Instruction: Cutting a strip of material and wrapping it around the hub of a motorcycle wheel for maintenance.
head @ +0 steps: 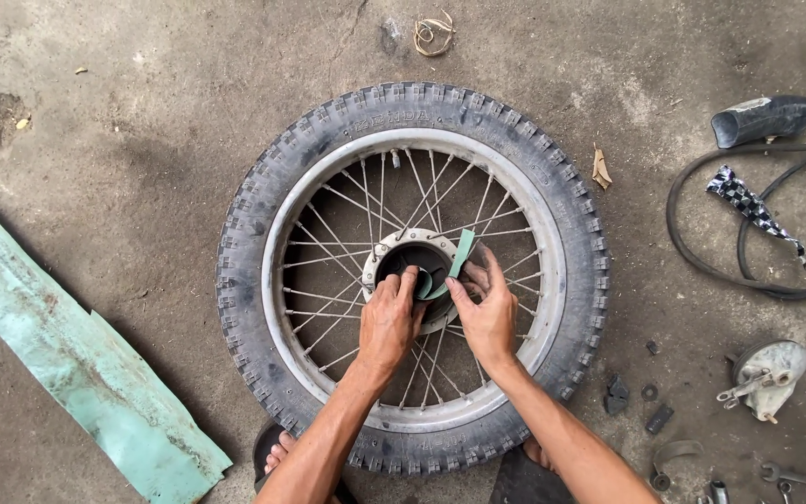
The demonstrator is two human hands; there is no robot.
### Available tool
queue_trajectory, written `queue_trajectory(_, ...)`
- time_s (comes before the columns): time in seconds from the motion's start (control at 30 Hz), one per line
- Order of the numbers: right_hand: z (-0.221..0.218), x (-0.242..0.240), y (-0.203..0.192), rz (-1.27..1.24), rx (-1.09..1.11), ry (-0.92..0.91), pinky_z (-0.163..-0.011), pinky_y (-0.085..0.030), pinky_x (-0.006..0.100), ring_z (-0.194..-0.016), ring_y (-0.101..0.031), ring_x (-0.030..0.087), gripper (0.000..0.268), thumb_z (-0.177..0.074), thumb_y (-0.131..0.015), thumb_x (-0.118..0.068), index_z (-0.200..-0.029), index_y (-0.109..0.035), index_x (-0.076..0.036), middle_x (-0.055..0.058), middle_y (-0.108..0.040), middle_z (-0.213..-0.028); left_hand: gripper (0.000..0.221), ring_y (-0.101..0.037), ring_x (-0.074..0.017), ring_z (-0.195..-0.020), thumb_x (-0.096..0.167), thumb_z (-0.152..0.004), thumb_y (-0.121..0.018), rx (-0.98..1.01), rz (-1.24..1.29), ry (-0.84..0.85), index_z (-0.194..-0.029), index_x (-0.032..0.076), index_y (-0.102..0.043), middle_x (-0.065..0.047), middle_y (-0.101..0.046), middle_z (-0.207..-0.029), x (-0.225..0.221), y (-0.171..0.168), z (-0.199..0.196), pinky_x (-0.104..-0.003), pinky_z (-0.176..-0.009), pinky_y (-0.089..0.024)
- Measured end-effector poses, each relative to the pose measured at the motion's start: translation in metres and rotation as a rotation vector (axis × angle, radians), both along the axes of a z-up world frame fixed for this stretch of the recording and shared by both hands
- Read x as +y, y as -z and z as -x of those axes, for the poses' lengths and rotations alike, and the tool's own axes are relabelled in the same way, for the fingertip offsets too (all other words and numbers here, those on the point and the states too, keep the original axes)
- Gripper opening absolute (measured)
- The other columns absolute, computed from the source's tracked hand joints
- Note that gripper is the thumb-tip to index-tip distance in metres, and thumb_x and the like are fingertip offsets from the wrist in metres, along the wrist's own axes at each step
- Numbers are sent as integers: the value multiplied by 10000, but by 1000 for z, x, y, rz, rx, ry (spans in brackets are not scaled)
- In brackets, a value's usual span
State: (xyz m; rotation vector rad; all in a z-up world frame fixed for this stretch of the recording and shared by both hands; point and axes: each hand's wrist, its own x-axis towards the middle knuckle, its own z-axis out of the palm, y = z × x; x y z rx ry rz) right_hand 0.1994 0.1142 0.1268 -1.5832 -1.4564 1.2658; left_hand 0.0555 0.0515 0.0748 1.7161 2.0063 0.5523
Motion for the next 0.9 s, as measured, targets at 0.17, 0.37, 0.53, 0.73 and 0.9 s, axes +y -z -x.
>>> queue_trajectory(0.17, 9, -1, 0, -26, -26, -58, -880, -611, 435, -1057, -727, 417, 562, -934, -719, -88, -1460, -533, -23, 316, -696, -1243, 580, -678, -366, -843, 177, -825, -784, -47, 28, -15, -1347, 94, -543, -135, -608, -862, 1, -2, 2, -495, -689, -586)
queue_trajectory(0.37, 10, 9, 10, 48, 103, -127, -950, -592, 461, -1172, -612, 456, 583, -942, -689, -59, -1493, -500, -40, 314, -665, -1293, 612, -694, -342, -838, 225, -798, -818, -21, 18, 43, -1330, 91, -546, -121, -633, -857, 8, 10, 12, -479, -685, -591)
queue_trajectory(0.53, 13, 18, 16, 45, 129, -230, -954, -586, 424, -1186, -627, 391, 542, -939, -696, -48, -1462, -559, -94, 246, -705, -1271, 580, -705, -345, -860, 220, -802, -813, -42, 64, 159, -1298, 95, -540, -108, -636, -864, 13, 9, 22, -489, -707, -599)
queue_trajectory(0.73, 11, 19, 14, 23, 85, -274, -918, -597, 398, -1185, -636, 357, 512, -943, -695, -56, -1442, -593, -110, 209, -723, -1260, 547, -710, -410, -862, 158, -840, -764, -138, 98, 157, -1320, 35, -532, -167, -660, -889, 15, -2, 25, -533, -711, -585)
queue_trajectory(0.9, 9, 21, 17, 26, 102, -281, -900, -607, 399, -1172, -658, 356, 498, -943, -695, -63, -1429, -600, -111, 202, -736, -1239, 453, -721, -401, -845, 123, -850, -729, -75, 110, 338, -1262, 36, -563, -163, -673, -862, 19, 12, 43, -521, -702, -588)
